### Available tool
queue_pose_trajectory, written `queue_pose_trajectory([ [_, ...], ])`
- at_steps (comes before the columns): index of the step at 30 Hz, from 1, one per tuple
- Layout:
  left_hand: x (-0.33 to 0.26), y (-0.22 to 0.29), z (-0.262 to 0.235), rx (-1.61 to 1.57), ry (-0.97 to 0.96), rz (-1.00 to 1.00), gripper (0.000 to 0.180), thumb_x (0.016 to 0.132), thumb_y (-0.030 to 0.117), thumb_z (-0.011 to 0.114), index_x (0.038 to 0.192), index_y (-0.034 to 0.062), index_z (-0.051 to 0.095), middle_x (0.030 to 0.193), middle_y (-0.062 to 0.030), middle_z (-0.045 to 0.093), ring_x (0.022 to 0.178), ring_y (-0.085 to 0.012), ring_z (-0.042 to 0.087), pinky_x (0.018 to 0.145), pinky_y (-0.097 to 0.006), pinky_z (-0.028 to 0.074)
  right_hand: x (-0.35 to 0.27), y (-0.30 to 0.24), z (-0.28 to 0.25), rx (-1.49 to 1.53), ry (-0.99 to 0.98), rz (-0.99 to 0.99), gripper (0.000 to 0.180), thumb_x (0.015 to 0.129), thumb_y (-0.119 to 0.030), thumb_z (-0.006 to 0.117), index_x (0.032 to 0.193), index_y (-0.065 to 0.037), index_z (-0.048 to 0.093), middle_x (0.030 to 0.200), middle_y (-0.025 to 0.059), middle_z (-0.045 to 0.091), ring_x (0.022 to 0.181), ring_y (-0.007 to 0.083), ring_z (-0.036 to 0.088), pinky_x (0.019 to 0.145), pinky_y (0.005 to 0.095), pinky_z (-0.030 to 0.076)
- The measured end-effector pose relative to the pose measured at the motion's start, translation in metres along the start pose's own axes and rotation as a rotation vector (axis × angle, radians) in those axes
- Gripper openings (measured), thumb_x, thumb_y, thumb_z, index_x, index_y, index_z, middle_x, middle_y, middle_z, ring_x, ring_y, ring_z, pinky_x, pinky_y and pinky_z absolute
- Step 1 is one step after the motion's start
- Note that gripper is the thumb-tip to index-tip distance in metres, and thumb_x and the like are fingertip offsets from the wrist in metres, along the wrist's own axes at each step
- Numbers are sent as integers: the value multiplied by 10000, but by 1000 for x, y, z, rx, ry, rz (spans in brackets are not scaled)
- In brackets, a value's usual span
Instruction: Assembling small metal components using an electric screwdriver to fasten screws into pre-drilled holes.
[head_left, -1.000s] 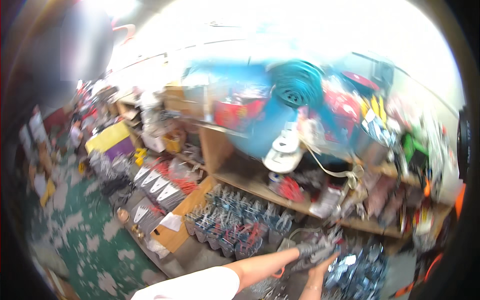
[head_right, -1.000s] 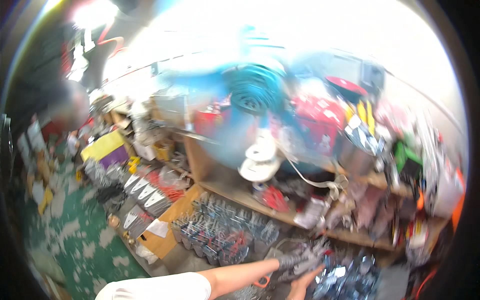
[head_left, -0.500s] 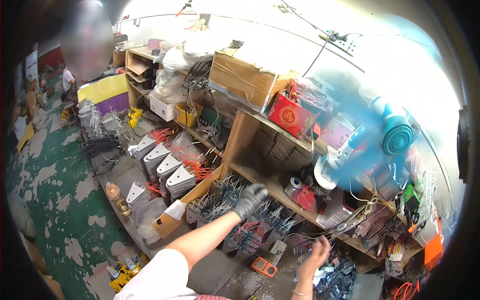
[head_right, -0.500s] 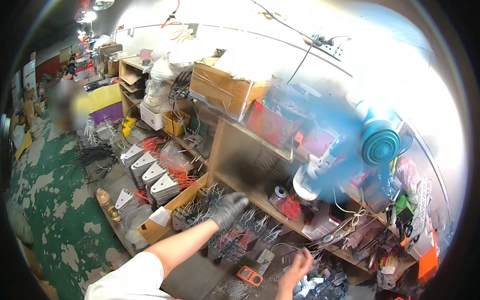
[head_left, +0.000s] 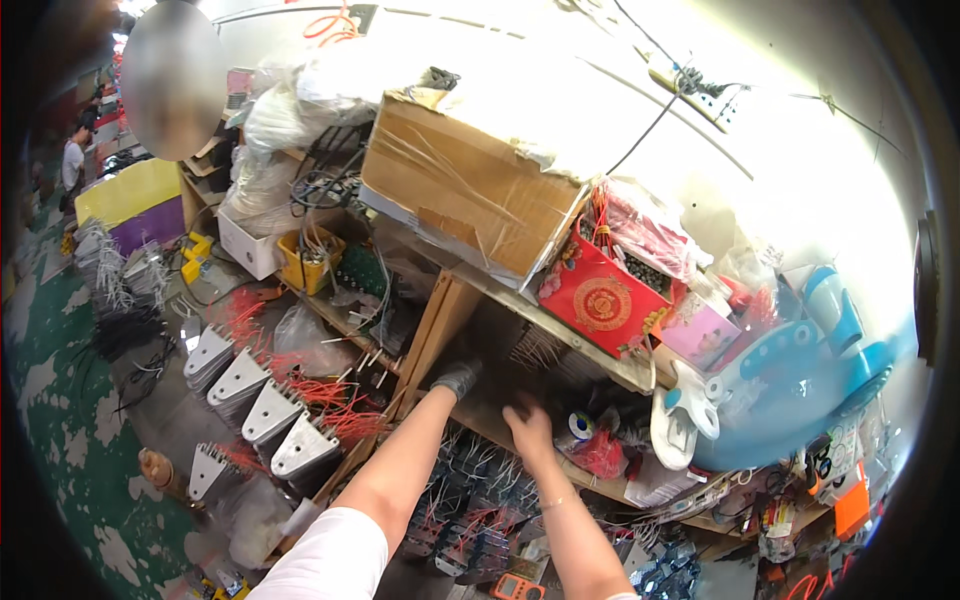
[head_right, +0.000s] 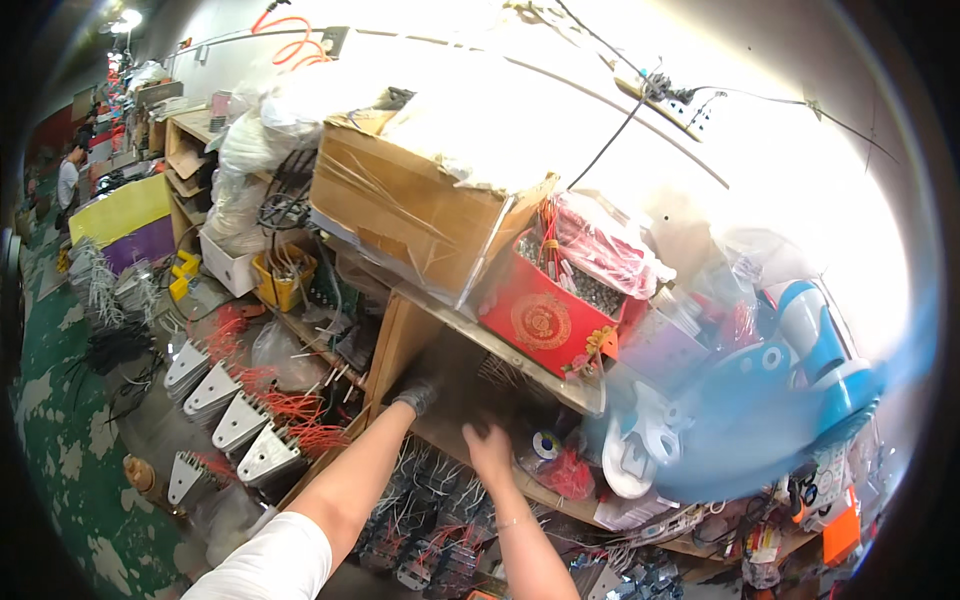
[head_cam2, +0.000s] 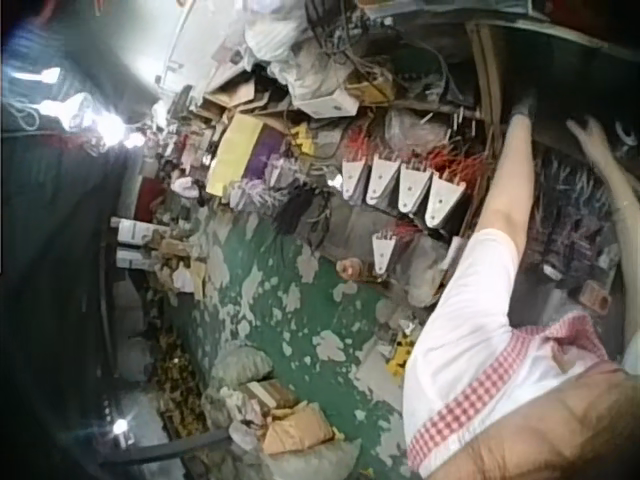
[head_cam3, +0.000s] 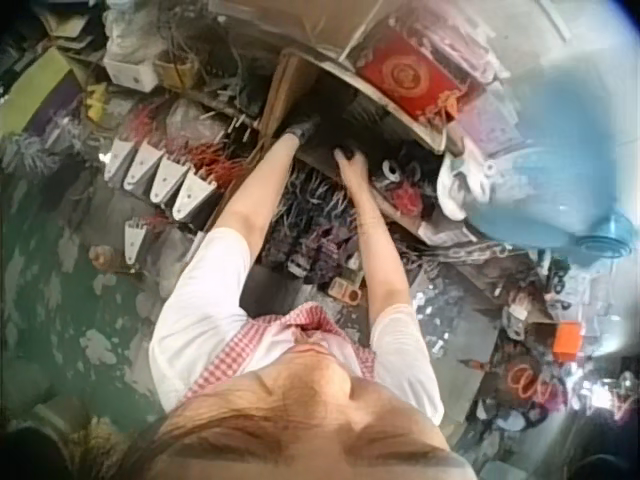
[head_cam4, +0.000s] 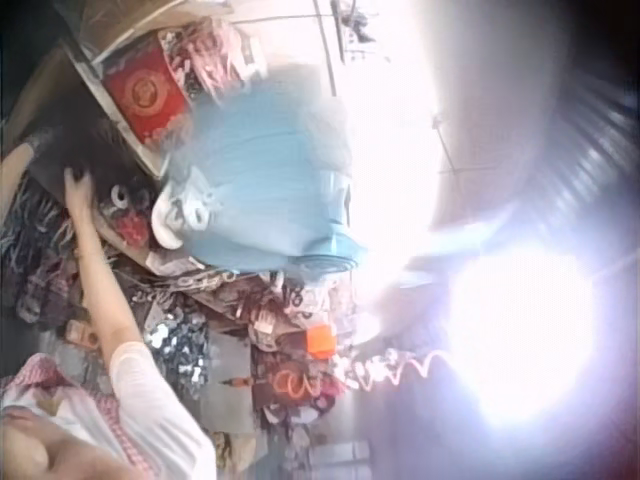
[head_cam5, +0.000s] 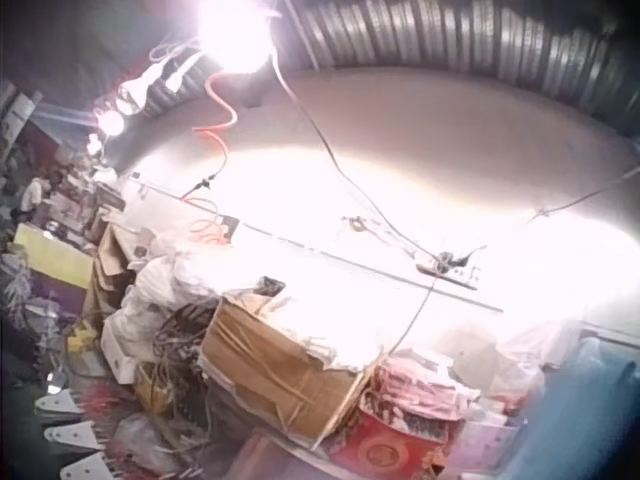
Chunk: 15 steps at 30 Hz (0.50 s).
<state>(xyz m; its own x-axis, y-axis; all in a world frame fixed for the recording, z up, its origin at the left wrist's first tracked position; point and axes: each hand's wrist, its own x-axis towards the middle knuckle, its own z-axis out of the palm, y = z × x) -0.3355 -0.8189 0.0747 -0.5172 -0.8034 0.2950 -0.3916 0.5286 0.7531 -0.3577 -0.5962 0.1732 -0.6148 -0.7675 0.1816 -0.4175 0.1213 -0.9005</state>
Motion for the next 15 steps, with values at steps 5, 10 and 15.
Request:
queue_pose_trajectory([
  [5,30,18,-12,-207,123,-71,486,966,388,389,1280,47,534,1395,-252,465,1310,-362,441,1074,-417,374,76,34,36,-110,149,24,397,832,-115,670,1211,-11,612,1181,156,655,1111,261,616,940,360,464],
  [10,17,125,-20,-275,-32,-131,526,941,396,446,1295,12,513,1373,-254,483,1298,-379,445,1082,-426,365,119,80,-11,-380,465,-221,447,818,-174,677,1220,4,595,1186,234,631,1134,372,592,967,424,459],
  [15,24,27,-9,-227,44,6,586,890,329,535,1401,56,452,1455,-240,408,1364,-357,371,1129,-407,314,105,55,56,-399,519,-143,509,793,-173,673,1258,8,574,1216,259,605,1140,412,570,999,462,448],
])
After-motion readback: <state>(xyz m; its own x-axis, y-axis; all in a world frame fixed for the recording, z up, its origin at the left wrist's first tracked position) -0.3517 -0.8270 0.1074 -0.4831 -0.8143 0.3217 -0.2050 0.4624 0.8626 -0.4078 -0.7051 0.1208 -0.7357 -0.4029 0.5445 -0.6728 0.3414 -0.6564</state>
